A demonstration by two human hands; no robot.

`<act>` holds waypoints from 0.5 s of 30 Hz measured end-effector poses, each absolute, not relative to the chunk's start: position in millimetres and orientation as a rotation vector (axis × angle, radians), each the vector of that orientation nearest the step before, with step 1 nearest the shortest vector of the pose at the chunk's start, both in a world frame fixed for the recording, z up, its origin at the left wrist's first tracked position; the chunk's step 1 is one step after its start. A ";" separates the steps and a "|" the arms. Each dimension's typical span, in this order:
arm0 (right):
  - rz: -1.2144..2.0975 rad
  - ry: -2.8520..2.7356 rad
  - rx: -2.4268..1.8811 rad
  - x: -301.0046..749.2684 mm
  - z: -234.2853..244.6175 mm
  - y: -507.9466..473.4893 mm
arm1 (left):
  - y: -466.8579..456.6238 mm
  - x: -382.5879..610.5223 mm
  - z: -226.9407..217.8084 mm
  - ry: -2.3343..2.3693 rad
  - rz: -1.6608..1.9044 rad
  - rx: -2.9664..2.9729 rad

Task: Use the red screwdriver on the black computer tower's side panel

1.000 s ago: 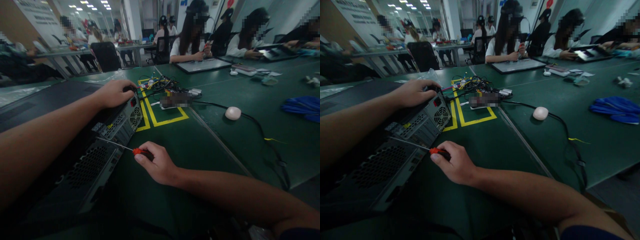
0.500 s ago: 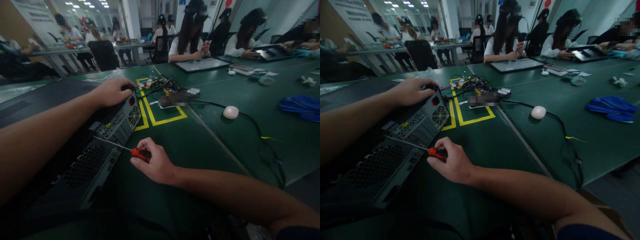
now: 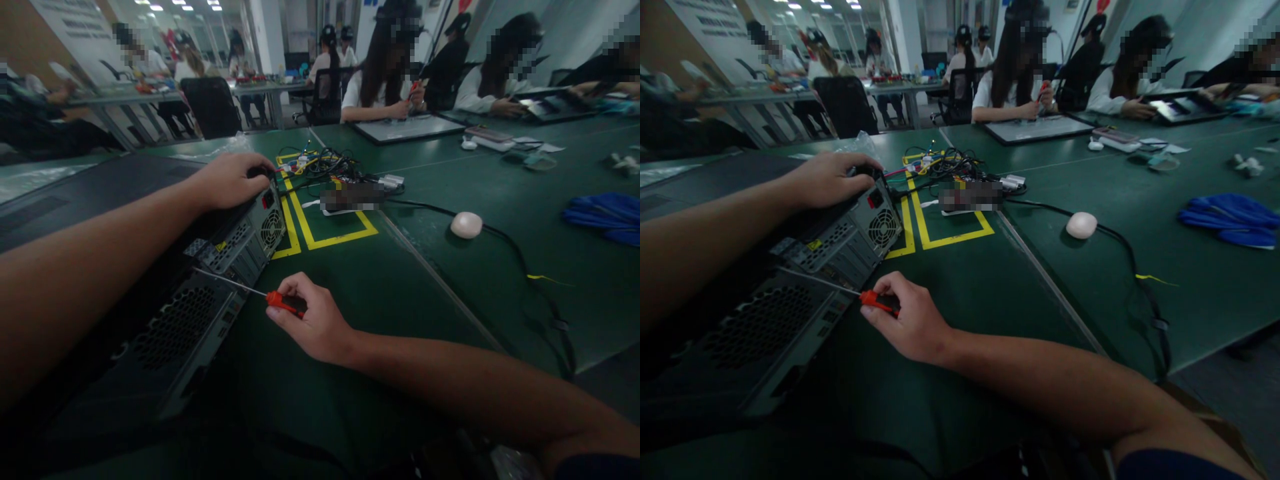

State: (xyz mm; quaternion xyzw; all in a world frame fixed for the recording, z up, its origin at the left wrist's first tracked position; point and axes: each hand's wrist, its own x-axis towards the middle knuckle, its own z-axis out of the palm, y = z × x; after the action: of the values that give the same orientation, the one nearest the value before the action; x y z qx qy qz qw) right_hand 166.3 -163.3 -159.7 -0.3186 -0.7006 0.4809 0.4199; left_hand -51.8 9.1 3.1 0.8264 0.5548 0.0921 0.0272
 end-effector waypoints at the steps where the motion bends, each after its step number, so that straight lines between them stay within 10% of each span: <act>1: 1.209 -1.758 -0.801 166.3 -159.9 -163.2 | 8.3 -50.9 4.2 1.712 0.281 2.552; 15: 1.240 -1.752 -0.818 165.7 -160.6 -163.7 | 1.5 -46.0 7.8 1.748 0.252 2.528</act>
State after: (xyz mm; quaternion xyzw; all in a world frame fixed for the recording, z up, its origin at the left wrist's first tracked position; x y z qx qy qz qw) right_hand 165.7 -163.7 -160.6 -0.3248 -0.6957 0.4924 0.4098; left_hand -46.0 1.5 7.8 0.8195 0.5665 0.0817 0.0287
